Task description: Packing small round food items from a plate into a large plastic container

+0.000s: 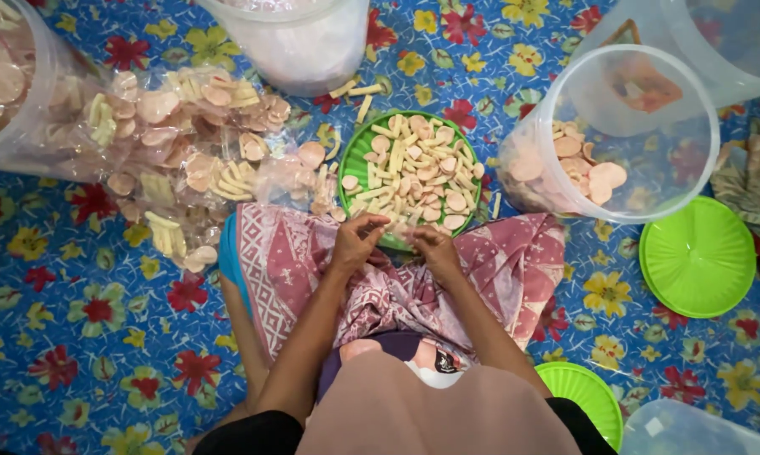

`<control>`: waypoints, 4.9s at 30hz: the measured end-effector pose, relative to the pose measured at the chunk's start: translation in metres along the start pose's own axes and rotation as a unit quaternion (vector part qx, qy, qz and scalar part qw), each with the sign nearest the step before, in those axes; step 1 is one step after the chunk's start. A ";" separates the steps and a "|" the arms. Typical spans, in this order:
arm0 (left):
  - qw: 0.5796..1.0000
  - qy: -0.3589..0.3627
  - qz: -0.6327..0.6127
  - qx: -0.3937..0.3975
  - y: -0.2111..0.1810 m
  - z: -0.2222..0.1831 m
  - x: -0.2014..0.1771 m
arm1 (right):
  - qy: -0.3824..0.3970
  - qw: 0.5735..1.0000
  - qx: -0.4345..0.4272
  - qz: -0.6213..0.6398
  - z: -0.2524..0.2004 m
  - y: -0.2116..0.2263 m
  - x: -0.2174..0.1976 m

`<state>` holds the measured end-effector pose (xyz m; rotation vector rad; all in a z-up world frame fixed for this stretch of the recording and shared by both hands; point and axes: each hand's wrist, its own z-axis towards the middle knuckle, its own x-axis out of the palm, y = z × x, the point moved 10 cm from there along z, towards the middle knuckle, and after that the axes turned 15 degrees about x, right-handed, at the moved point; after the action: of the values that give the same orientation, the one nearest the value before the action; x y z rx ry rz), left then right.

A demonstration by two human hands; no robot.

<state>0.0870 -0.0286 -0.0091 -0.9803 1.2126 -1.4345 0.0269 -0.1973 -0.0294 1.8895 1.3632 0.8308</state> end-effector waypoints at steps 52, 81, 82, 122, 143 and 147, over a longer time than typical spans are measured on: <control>0.978 0.023 -0.095 -0.183 -0.003 0.007 0.013 | -0.094 0.544 0.250 -0.796 0.114 0.162 -0.327; 0.985 -0.089 -0.137 -0.060 0.012 -0.003 -0.010 | -0.120 0.901 -0.356 -0.215 -0.098 0.173 -0.029; 0.985 -0.092 -0.137 -0.059 0.010 -0.003 -0.011 | -0.116 0.901 -0.357 -0.215 -0.099 0.167 -0.020; 0.999 0.012 0.043 0.025 -0.055 0.008 0.002 | -0.058 0.998 0.000 -0.020 0.021 -0.004 -0.012; 0.995 -0.002 0.035 0.095 -0.036 0.008 -0.001 | -0.094 0.994 0.027 -0.038 0.045 -0.025 -0.027; 0.999 -0.039 -0.018 0.032 -0.040 0.007 -0.008 | -0.106 0.993 -0.010 -0.041 0.052 -0.020 -0.035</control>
<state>0.0878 -0.0211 0.0318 -1.0089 1.0917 -1.4404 0.0482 -0.2335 -0.0799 1.8346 1.2876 0.5833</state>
